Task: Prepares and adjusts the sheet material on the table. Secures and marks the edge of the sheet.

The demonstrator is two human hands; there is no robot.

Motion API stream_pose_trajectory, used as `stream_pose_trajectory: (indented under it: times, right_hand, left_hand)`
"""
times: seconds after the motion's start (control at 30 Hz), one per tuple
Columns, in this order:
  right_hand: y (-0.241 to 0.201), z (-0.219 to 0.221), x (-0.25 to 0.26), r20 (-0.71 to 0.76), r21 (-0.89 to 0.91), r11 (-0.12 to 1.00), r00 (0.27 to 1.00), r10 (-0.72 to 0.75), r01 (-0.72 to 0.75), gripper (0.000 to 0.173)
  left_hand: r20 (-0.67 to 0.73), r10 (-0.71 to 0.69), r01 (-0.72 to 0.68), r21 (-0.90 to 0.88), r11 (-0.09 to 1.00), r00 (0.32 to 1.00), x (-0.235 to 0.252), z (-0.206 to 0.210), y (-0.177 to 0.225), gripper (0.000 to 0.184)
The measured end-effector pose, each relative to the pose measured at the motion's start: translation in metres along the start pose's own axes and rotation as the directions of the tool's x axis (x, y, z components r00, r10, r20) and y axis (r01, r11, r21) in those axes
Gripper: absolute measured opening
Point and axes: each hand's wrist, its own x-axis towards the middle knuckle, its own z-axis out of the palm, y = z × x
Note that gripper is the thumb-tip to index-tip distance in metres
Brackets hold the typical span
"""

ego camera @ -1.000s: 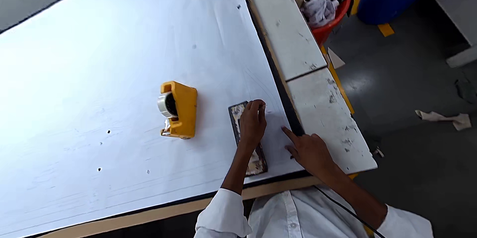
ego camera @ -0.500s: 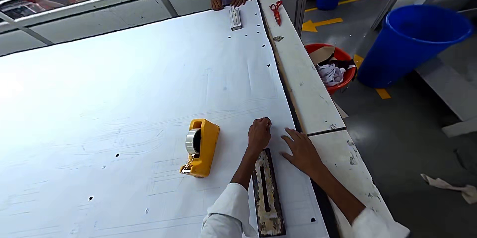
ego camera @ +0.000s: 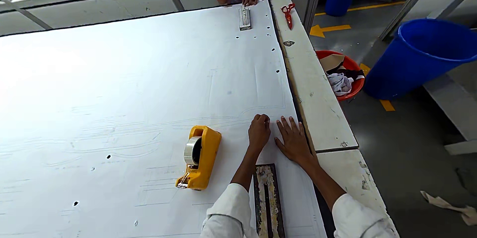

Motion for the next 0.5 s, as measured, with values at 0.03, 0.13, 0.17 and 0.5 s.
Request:
stream_pose_trajectory:
  times: [0.03,0.13,0.17,0.5]
  right_hand:
    - [0.000,0.000,0.000,-0.004,-0.010,1.000,1.000,0.023,-0.023,0.069]
    - [-0.004,-0.003,-0.001,0.024,-0.033,0.998,0.998,0.063,-0.062,0.070]
    - [-0.004,-0.003,-0.002,0.023,-0.031,0.997,0.998,0.065,-0.064,0.070]
    - [-0.006,-0.002,-0.001,0.023,-0.039,0.997,0.997,0.070,-0.069,0.070]
  left_hand:
    - [-0.001,0.006,-0.006,0.037,0.999,1.000,0.006,0.001,0.002,0.018]
    - [0.032,0.045,-0.049,0.106,0.993,0.998,0.021,0.004,0.004,0.019]
    - [0.041,0.058,-0.062,0.123,0.990,0.997,0.024,0.004,0.004,0.019]
    - [0.096,0.165,-0.187,0.325,0.927,0.982,0.027,0.012,0.004,0.022]
